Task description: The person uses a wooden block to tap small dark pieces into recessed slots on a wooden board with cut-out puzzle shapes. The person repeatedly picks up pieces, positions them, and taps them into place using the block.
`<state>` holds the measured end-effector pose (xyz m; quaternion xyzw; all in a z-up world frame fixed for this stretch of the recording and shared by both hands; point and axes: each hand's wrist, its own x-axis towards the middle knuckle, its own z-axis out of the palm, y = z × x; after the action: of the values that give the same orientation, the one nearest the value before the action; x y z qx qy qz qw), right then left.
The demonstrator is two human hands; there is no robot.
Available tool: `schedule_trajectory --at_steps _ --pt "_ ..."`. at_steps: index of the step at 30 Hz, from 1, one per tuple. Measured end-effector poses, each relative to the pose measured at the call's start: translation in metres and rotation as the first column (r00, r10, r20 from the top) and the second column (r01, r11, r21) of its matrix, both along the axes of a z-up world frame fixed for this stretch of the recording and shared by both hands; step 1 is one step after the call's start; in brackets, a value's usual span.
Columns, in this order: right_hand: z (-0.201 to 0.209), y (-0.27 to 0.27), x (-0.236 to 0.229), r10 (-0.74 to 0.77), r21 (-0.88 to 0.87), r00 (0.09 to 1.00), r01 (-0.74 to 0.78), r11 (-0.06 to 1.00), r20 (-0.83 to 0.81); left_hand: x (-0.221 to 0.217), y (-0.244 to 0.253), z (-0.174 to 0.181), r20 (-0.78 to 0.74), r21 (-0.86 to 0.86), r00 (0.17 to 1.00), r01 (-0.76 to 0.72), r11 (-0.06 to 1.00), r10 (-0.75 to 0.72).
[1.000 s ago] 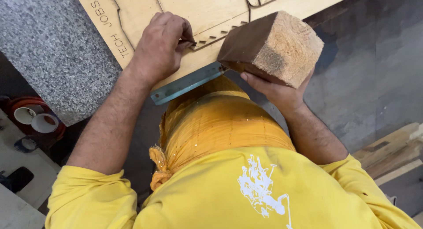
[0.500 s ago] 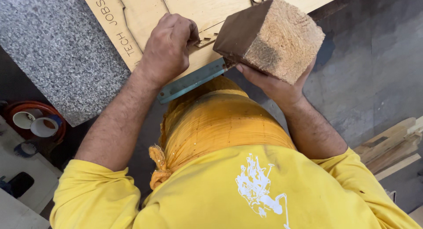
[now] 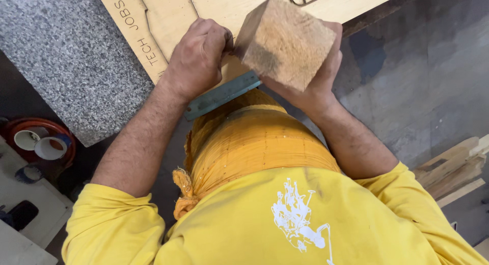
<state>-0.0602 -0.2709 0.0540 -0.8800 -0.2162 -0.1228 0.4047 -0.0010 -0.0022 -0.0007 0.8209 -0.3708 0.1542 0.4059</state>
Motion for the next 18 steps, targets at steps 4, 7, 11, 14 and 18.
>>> schedule_trajectory --at_steps 4,7,11,14,18 --pt "0.024 0.016 0.011 0.011 0.002 0.994 -0.011 1.000 0.113 -0.001 0.001 0.003 0.003 -0.006 1.000 0.001 1.000 -0.001" --pt "0.030 0.023 0.017 0.041 0.001 0.990 -0.042 0.999 0.133 -0.002 0.000 0.002 -0.044 -0.013 0.999 -0.002 1.000 0.001" --pt "0.033 0.022 0.019 0.064 0.039 0.998 -0.064 0.997 0.015 0.001 -0.002 0.000 -0.053 0.007 0.998 -0.015 1.000 0.015" --pt "0.041 0.026 0.021 0.044 -0.018 0.996 -0.043 0.999 0.073 -0.001 0.002 0.006 -0.078 -0.006 0.997 -0.010 1.000 0.009" --pt "0.050 0.027 0.011 -0.008 0.015 0.976 0.005 1.000 0.218 -0.002 0.003 0.011 -0.138 0.117 0.989 -0.028 0.993 0.044"
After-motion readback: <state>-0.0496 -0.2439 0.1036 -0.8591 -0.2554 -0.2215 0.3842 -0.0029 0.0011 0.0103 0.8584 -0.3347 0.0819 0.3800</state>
